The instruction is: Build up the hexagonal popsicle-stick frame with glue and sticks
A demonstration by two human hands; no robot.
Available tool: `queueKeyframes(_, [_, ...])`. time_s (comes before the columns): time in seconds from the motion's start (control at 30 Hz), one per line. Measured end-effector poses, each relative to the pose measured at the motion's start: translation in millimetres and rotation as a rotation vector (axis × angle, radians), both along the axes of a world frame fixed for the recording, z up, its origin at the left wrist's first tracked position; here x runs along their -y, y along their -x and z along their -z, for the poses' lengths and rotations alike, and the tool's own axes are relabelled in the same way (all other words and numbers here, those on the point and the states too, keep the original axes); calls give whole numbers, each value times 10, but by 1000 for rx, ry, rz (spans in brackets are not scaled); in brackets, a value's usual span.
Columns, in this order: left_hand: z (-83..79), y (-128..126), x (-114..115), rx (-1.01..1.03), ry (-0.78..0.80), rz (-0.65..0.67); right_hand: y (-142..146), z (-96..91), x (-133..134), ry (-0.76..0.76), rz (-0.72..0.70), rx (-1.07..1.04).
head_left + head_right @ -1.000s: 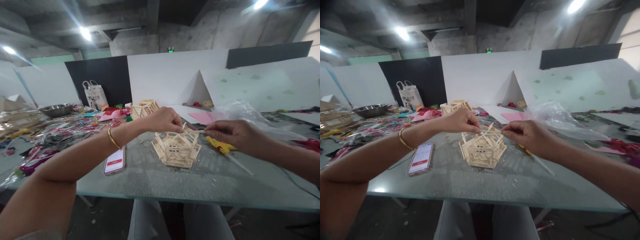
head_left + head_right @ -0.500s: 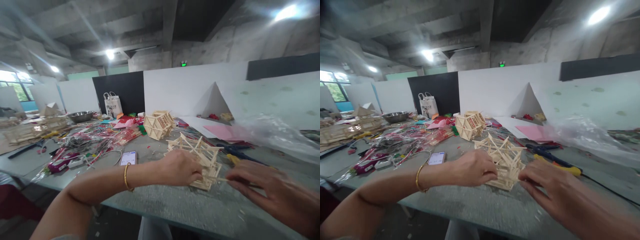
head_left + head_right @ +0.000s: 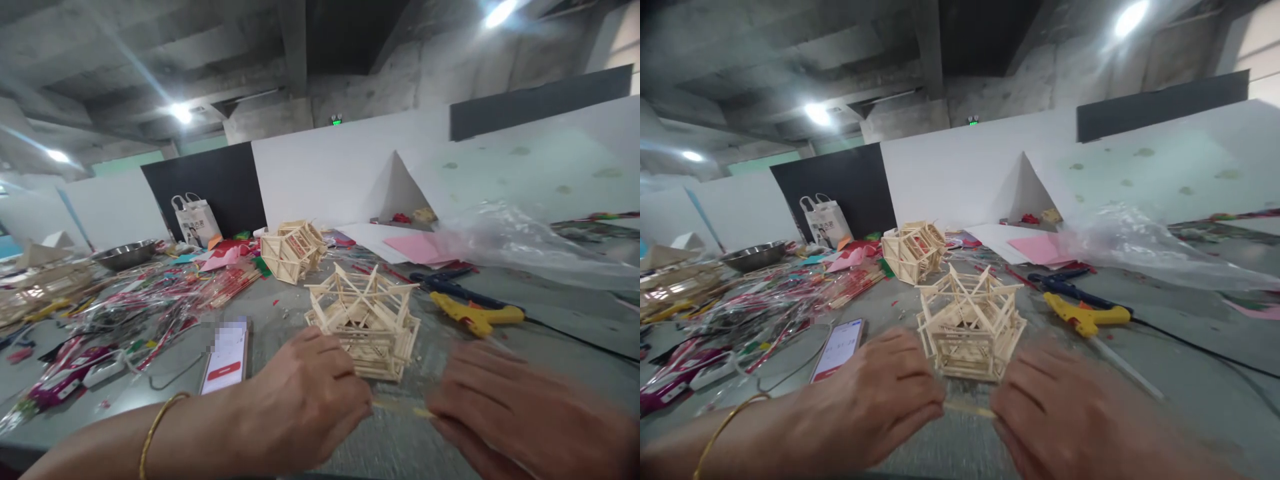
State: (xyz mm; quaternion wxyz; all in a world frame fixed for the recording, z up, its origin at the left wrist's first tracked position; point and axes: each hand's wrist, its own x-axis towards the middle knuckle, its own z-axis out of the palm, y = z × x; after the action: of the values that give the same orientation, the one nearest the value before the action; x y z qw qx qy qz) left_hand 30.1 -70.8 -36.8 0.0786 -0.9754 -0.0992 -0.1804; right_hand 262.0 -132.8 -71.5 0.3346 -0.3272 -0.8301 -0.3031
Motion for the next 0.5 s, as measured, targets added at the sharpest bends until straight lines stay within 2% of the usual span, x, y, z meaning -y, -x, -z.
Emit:
queueKeyframes(0.27, [-78, -264, 55, -35, -121, -67, -215, 130, -116, -6, -40, -54])
queueKeyframes(0.5, [-157, -345, -45, -130, -117, -63, -345, 32, -204, -1, -94, -77])
